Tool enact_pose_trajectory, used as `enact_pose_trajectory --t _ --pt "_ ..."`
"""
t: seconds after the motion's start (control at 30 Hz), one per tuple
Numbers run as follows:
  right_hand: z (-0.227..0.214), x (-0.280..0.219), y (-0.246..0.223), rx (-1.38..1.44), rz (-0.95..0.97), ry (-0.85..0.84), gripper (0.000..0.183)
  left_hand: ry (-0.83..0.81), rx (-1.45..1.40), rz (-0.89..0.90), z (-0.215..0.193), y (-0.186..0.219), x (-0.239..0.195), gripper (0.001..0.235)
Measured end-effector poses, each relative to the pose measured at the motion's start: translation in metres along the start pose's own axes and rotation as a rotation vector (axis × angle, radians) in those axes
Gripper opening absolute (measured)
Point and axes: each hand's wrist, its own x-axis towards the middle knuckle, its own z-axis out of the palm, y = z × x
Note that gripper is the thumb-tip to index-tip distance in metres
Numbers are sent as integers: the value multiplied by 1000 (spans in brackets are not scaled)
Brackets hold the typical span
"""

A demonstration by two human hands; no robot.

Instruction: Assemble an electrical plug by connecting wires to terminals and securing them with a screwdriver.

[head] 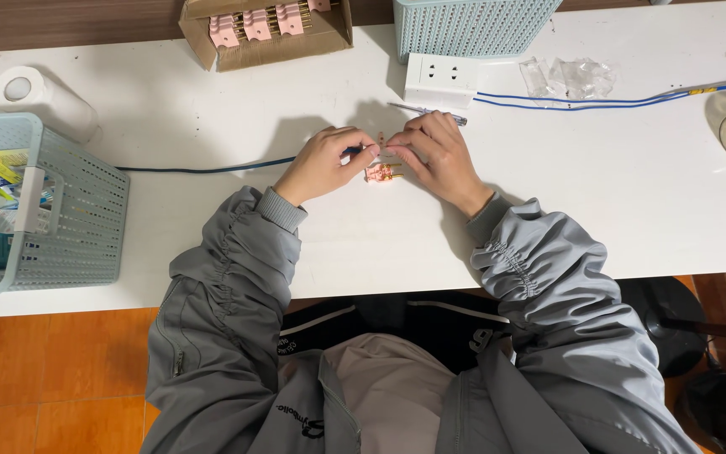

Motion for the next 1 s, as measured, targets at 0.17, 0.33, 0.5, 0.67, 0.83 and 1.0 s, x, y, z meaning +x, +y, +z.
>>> enact_pose_trajectory --t 0.17,0.33,0.5,0.67,0.83,1.0 --pt "1 0 -1 36 61 -29 10 -13 -15 -10 -5 8 2 4" --pt "-1 3 -6 189 204 -40 14 33 23 57 1 0 3 3" --pt "-6 1 -4 116 207 -42 17 2 18 -16 4 -6 -1 10" --pt "-11 2 -3 -51 71 -73 11 -15 14 -71 1 -2 -1 17" --pt "-9 3 -5 -90 14 -83 9 -49 8 -75 4 -6 -3 16" --pt "-11 2 -1 -88 7 -95 10 -30 -10 -49 4 -5 -2 18"
